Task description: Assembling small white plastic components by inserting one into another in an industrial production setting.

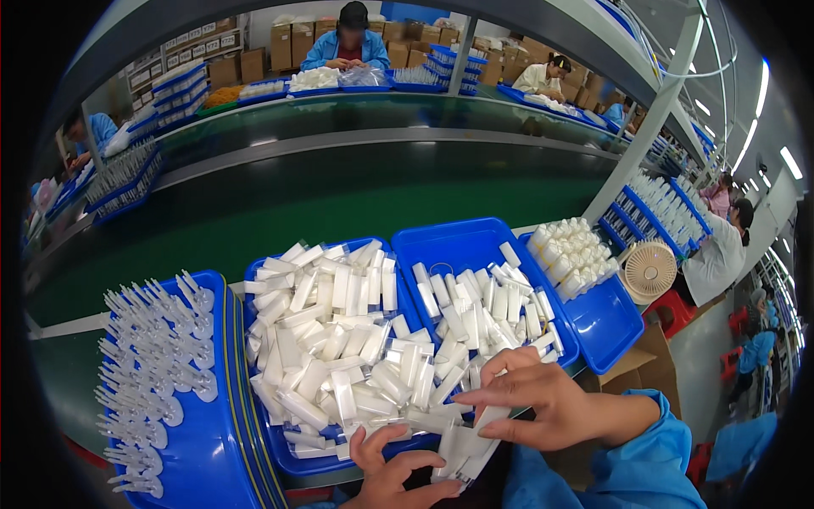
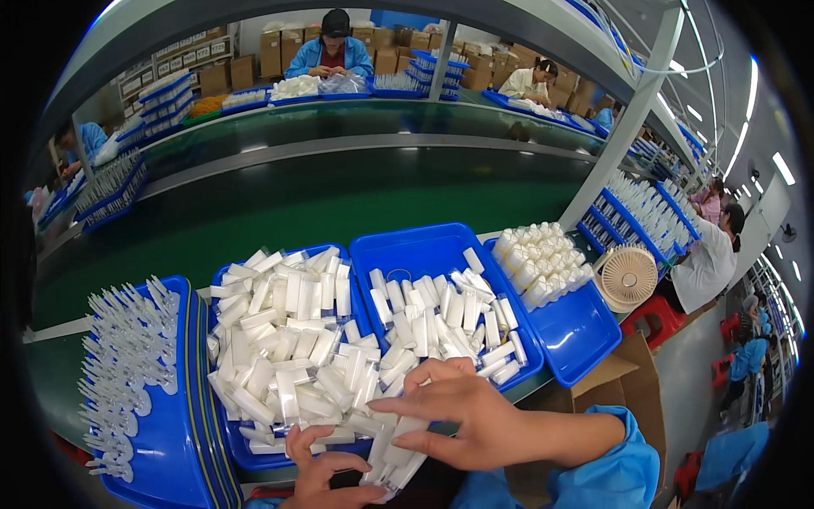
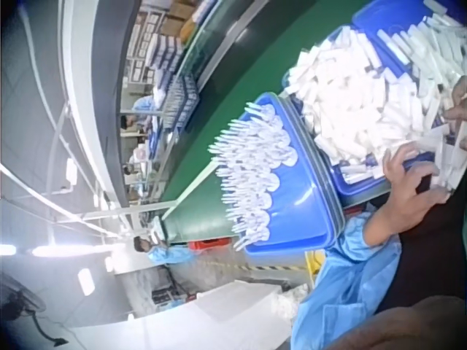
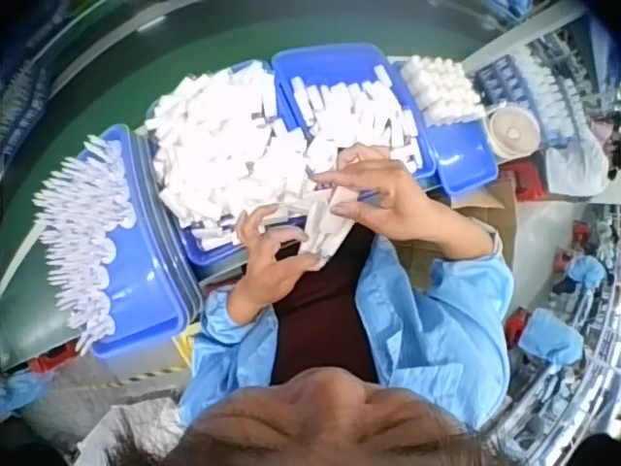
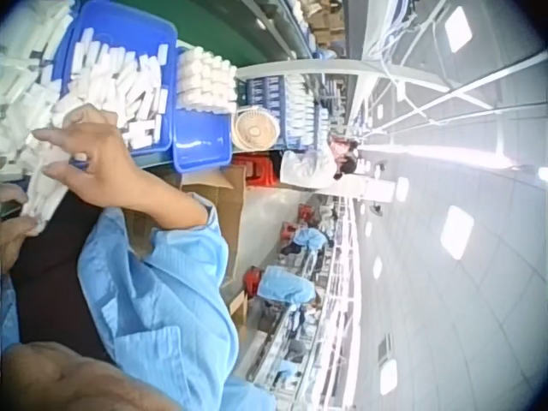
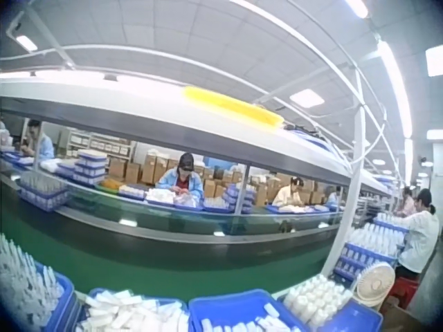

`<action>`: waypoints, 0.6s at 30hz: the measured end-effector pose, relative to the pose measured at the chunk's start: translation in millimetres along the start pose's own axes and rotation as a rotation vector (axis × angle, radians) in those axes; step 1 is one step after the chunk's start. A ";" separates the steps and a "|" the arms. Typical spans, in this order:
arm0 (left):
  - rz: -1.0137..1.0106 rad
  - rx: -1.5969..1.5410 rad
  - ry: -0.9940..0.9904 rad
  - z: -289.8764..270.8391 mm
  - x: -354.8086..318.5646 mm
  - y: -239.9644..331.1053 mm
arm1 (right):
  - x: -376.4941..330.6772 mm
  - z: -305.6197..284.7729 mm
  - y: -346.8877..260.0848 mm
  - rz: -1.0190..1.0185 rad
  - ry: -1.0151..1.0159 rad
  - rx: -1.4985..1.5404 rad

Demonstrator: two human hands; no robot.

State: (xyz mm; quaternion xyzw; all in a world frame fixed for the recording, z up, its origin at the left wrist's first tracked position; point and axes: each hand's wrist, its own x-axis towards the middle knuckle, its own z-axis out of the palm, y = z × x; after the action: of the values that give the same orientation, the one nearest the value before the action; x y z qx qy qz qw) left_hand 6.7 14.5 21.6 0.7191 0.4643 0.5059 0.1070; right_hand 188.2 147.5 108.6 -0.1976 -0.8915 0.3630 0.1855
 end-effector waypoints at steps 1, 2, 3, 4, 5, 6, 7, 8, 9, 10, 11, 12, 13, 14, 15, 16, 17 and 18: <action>0.018 0.005 -0.005 -0.4 1.2 0.7 | -1.2 -0.4 3.7 0.039 -0.005 0.093; 0.035 0.011 -0.010 -0.4 1.8 1.6 | -2.4 1.0 8.4 0.089 -0.021 0.199; 0.052 0.018 -0.014 -0.4 2.1 2.6 | -3.3 3.9 11.1 0.083 -0.014 0.203; 0.065 0.019 0.013 -0.3 2.4 3.7 | -5.0 7.9 12.7 0.078 -0.006 0.206; 0.079 0.020 0.041 -0.1 2.6 4.8 | -7.4 11.9 13.1 0.073 0.002 0.208; 0.092 0.021 0.068 0.0 2.4 5.7 | -11.2 15.7 11.8 0.136 -0.017 0.296; 0.106 0.036 0.105 0.2 1.7 6.0 | -15.4 19.2 9.3 0.197 -0.036 0.380; 0.120 0.049 0.140 0.4 0.2 6.1 | -19.4 22.6 7.9 0.258 -0.054 0.465; 0.135 0.062 0.176 1.0 -0.2 6.1 | -23.2 26.3 7.9 0.272 -0.060 0.497; 0.146 0.086 0.152 1.1 -1.2 6.2 | -26.4 31.8 8.2 0.286 -0.070 0.533; 0.158 0.108 0.128 2.1 -1.9 6.0 | -28.1 34.9 8.9 0.302 -0.079 0.570; 0.170 0.130 0.103 3.4 -2.3 5.4 | -28.3 33.3 10.6 0.292 -0.093 0.573; 0.155 0.144 0.099 6.1 -2.4 4.0 | -27.3 33.0 13.1 0.315 -0.081 0.605; 0.140 0.158 0.094 9.3 -1.6 1.8 | -26.1 33.2 15.5 0.338 -0.069 0.635; 0.125 0.171 0.090 10.7 -0.6 0.5 | -25.6 34.2 16.6 0.361 -0.057 0.666; 0.167 0.210 0.118 8.4 4.3 0.7 | -25.8 36.2 15.8 0.310 -0.040 0.573; 0.121 0.197 0.135 9.6 2.6 1.4 | -26.2 37.3 14.3 0.262 -0.020 0.527; 0.074 0.185 0.153 12.2 -1.4 2.4 | -26.6 38.0 12.5 0.214 -0.001 0.480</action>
State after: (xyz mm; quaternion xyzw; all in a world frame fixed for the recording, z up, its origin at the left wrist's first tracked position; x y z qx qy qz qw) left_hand 18.1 15.9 16.6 0.7019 0.4888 0.5178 -0.0140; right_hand 195.6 121.0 69.2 -0.2410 -0.7538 0.5819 0.1873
